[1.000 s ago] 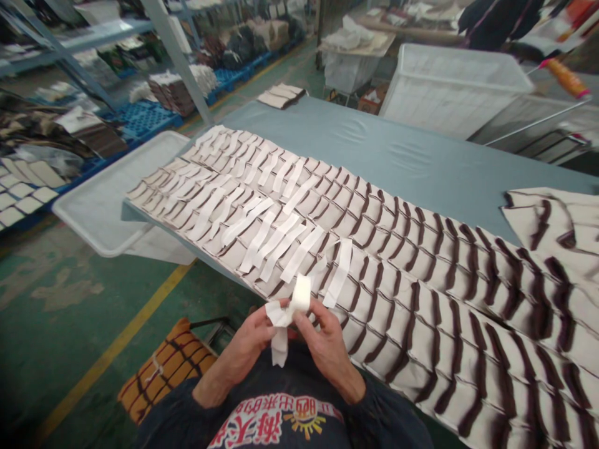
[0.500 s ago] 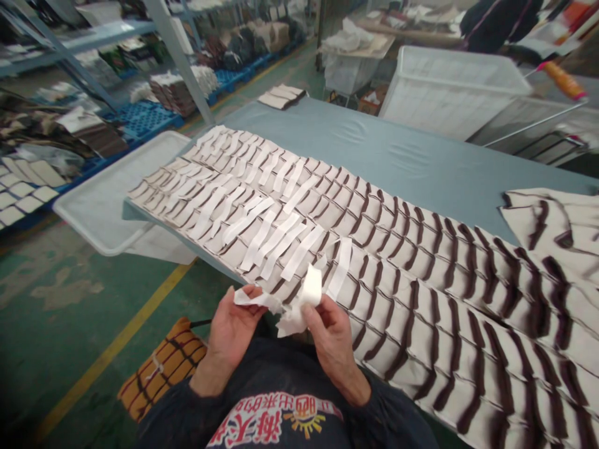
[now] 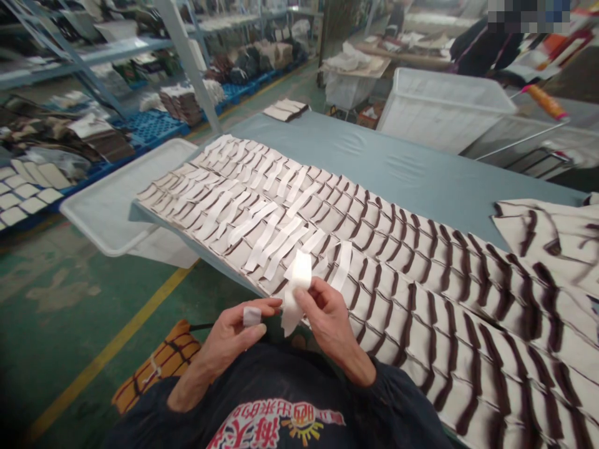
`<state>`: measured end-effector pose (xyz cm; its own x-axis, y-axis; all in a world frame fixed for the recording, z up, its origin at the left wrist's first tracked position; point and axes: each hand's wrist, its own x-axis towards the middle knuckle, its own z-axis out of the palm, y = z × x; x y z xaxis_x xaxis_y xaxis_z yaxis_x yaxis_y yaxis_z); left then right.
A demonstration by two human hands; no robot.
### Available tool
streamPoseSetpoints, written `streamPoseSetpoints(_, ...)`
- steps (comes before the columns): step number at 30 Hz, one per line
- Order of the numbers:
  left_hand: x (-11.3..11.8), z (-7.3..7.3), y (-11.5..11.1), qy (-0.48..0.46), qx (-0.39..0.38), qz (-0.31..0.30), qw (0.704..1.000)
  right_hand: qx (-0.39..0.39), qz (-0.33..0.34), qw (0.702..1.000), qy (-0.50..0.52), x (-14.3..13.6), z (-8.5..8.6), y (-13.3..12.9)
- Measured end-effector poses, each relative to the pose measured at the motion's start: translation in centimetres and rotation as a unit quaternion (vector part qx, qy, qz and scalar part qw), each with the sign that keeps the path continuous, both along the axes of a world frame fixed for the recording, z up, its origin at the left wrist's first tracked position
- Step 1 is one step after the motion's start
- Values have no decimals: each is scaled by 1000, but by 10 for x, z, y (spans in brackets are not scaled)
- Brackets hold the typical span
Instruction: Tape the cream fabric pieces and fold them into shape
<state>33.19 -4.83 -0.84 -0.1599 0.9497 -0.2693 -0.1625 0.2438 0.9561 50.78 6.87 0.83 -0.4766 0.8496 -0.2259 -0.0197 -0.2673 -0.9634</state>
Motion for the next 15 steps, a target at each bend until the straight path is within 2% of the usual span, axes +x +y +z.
streamPoseSetpoints(6, 21, -25, 8, -140, -28, 97, 985, -18, 47, 999, 7, -22, 2, 1)
streamPoseSetpoints(12, 21, -36, -1, -143, 19, 142, 979, -19, 28, 999, 1, -38, -13, 2)
streamPoseSetpoints(15, 18, -35, -8, -142, 54, 128, 980, -26, 26, 999, -10, -42, -19, 4)
